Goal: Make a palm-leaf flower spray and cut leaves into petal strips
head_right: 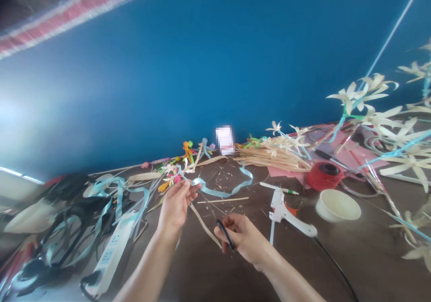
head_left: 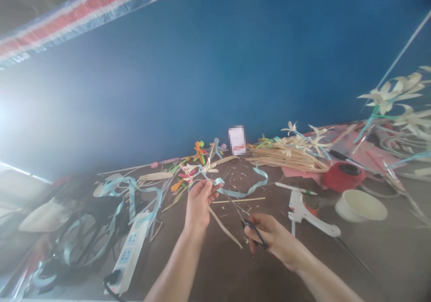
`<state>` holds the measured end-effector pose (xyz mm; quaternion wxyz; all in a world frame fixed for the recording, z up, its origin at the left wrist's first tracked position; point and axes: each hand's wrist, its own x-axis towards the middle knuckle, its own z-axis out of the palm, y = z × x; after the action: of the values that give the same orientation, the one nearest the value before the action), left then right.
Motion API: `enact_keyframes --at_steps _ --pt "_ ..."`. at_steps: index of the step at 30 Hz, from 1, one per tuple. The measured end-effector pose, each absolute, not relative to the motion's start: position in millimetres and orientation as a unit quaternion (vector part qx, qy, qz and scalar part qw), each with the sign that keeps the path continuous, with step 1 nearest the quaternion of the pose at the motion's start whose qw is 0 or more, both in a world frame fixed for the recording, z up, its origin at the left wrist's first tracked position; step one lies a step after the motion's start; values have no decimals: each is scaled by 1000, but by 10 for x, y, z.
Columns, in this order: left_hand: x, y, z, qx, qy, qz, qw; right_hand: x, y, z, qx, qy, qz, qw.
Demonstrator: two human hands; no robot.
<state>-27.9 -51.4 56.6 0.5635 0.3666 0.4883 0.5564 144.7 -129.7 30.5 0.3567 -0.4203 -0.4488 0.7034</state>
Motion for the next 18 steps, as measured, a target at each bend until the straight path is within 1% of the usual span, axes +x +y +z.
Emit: enact_keyframes --at_steps 8,14,18 --pt "-278 -551 586 340 469 541 609 1382 -1254 361 -425 -426 726 332" --pt "-223 -575 603 329 471 543 612 1309 -1270 276 -385 -403 730 396" --pt "-177 -586 588 331 477 536 613 1277 -1275 235 -384 -404 714 424"
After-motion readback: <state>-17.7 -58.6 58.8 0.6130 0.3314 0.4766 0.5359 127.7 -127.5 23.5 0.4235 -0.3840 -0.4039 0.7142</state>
